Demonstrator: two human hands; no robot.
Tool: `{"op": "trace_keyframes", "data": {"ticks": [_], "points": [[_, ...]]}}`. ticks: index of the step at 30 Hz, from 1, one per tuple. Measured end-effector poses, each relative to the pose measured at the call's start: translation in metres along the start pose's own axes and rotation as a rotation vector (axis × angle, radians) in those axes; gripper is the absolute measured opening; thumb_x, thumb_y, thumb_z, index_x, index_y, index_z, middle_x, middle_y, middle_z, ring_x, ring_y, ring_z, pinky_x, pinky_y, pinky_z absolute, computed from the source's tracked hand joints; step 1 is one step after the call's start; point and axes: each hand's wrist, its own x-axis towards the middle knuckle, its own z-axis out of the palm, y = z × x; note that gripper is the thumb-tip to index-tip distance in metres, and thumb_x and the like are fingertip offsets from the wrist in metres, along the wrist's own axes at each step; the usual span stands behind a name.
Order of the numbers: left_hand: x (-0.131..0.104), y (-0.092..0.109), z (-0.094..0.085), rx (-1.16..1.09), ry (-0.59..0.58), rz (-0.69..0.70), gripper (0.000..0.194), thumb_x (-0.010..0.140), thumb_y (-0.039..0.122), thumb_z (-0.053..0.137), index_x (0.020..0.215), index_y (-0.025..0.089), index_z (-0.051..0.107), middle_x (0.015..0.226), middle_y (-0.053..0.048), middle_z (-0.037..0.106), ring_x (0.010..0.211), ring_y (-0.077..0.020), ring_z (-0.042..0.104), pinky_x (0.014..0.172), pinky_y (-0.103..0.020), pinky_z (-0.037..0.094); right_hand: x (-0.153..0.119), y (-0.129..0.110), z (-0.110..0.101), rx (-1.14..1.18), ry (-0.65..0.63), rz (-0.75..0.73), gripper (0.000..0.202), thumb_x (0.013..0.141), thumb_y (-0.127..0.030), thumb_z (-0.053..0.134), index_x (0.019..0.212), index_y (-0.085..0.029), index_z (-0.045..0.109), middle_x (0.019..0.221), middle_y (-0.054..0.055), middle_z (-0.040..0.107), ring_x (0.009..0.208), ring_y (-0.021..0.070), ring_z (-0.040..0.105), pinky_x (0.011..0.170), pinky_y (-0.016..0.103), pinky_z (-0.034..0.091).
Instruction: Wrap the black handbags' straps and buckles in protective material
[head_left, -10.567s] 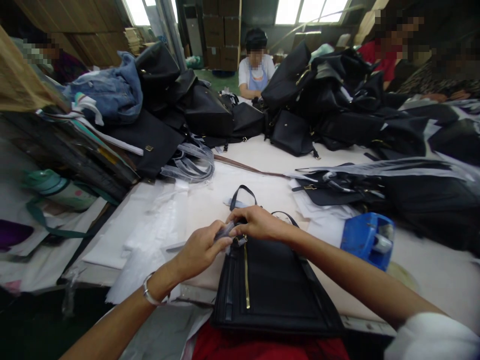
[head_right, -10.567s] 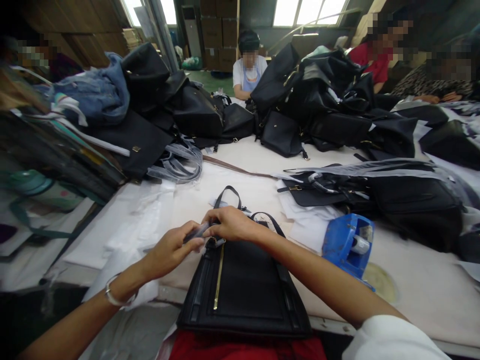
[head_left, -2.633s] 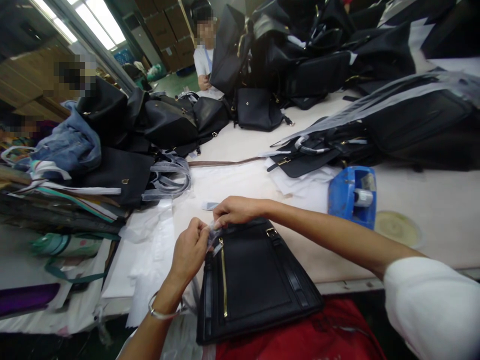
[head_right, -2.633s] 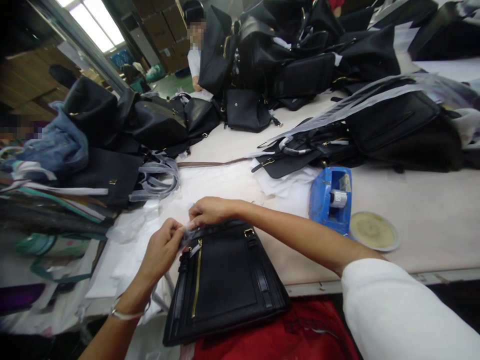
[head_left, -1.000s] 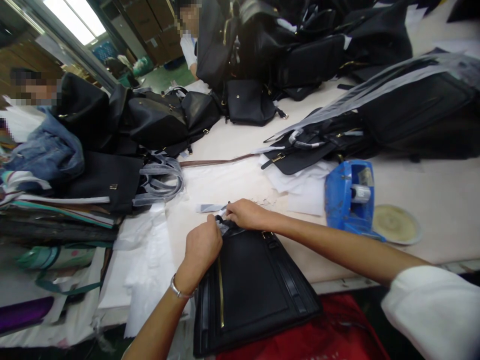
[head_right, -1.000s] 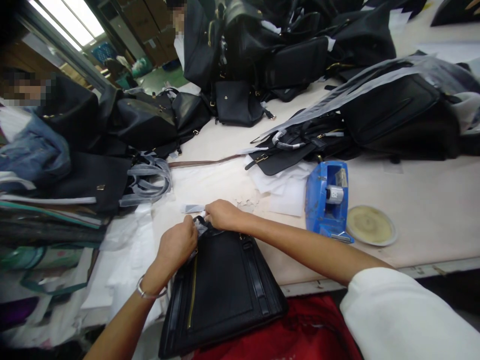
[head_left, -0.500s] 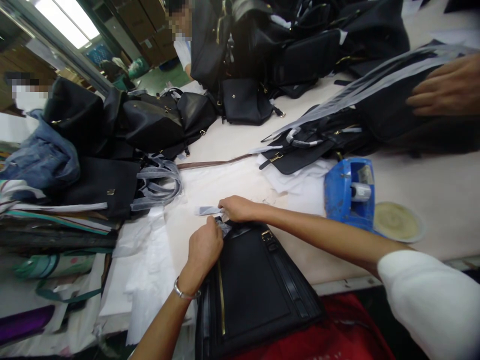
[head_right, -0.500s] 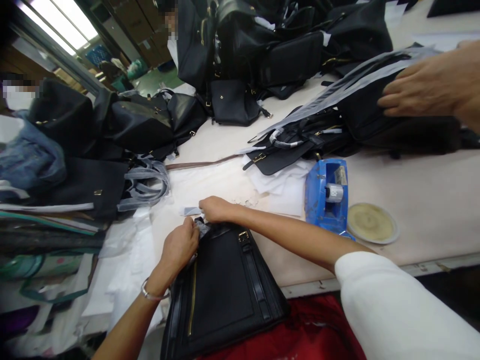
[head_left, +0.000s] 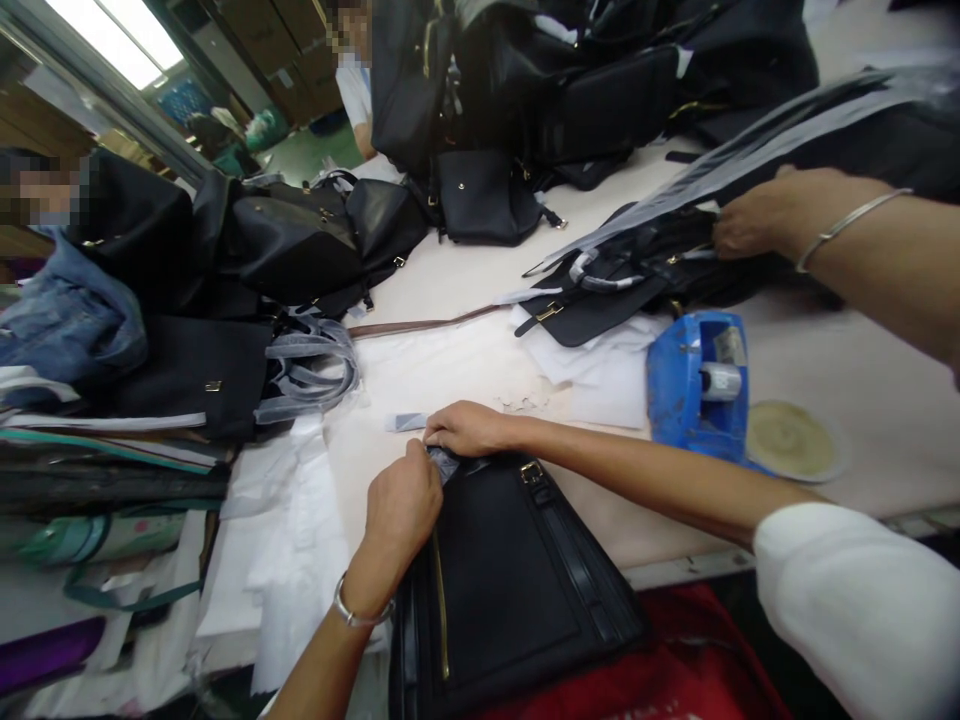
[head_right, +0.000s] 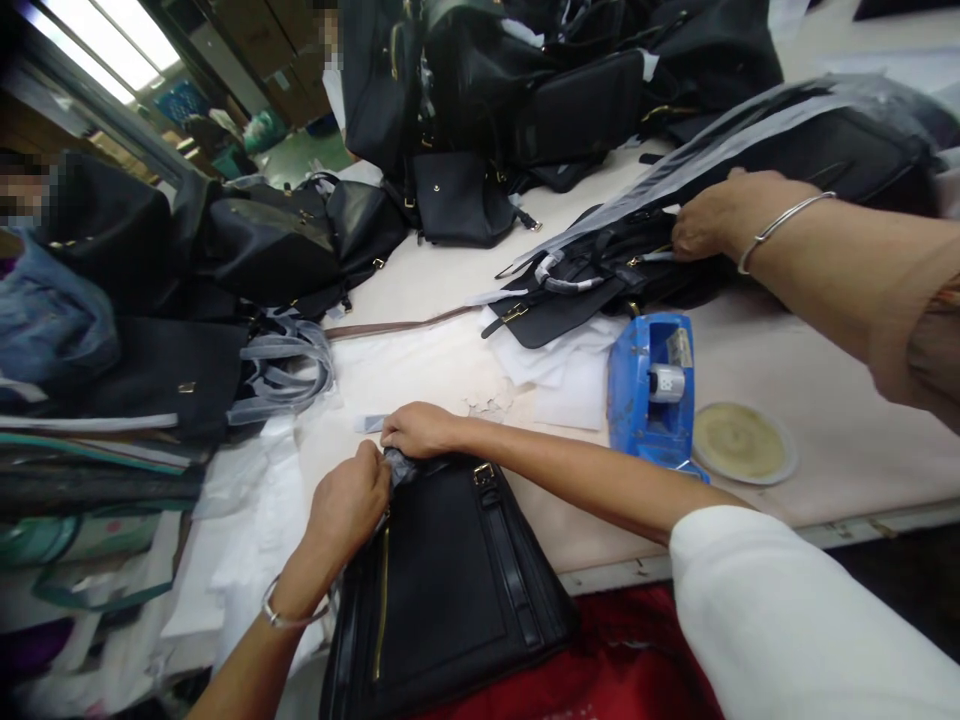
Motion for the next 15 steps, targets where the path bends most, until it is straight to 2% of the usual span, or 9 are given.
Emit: {"op": "trace_keyframes", "data": {"ticks": [4,7,11,15], "points": [[-0.0072,0.0031,0.0010,0.054,0.024,-0.033,0.018,0.095,0.026,0.029,0.096,0.016,0.045,0.070,-0.010,0.067,0.067,-0.0286,0.067,0.052,-0.032,0.038,-0.0023,-0.0019,0.0064,-0.099,0.043,0.022,0.022,0.084,-0.020,0.052,0.097,-0.018,0.069,0.099,0.007,0.071,0.090,0.0205,0.063,0.070,0.024,0.039],[-0.0096,0.0032,0.0038,0.079,0.050,-0.043,0.020,0.095,0.027,0.028,0.096,0.015,0.044,0.067,-0.009,0.066,0.064,-0.0292,0.067,0.050,-0.032,0.038,-0.0003,-0.0045,0.0074,-0.148,0.022,0.029,0.022,0.083,-0.022,0.053,0.096,-0.018,0.070,0.097,0.008,0.071,0.090,0.0224,0.063,0.068,0.025,0.040],[-0.0086,0.0032,0.0052,0.099,0.059,-0.055,0.019,0.096,0.027,0.028,0.098,0.015,0.043,0.068,-0.010,0.066,0.066,-0.0285,0.067,0.051,-0.031,0.038,0.0022,-0.0049,0.0058,-0.041,-0.020,0.039,0.025,0.083,-0.018,0.051,0.098,-0.018,0.071,0.102,0.007,0.071,0.093,0.0205,0.063,0.071,0.023,0.041],[-0.0057,0.0031,0.0042,0.096,0.048,-0.058,0.016,0.095,0.025,0.030,0.098,0.015,0.043,0.069,-0.010,0.067,0.067,-0.0280,0.068,0.052,-0.031,0.038,0.0012,-0.0033,0.0055,0.062,-0.004,0.053,0.027,0.085,-0.017,0.050,0.104,-0.017,0.070,0.106,0.006,0.070,0.096,0.0183,0.062,0.077,0.022,0.041]]}}
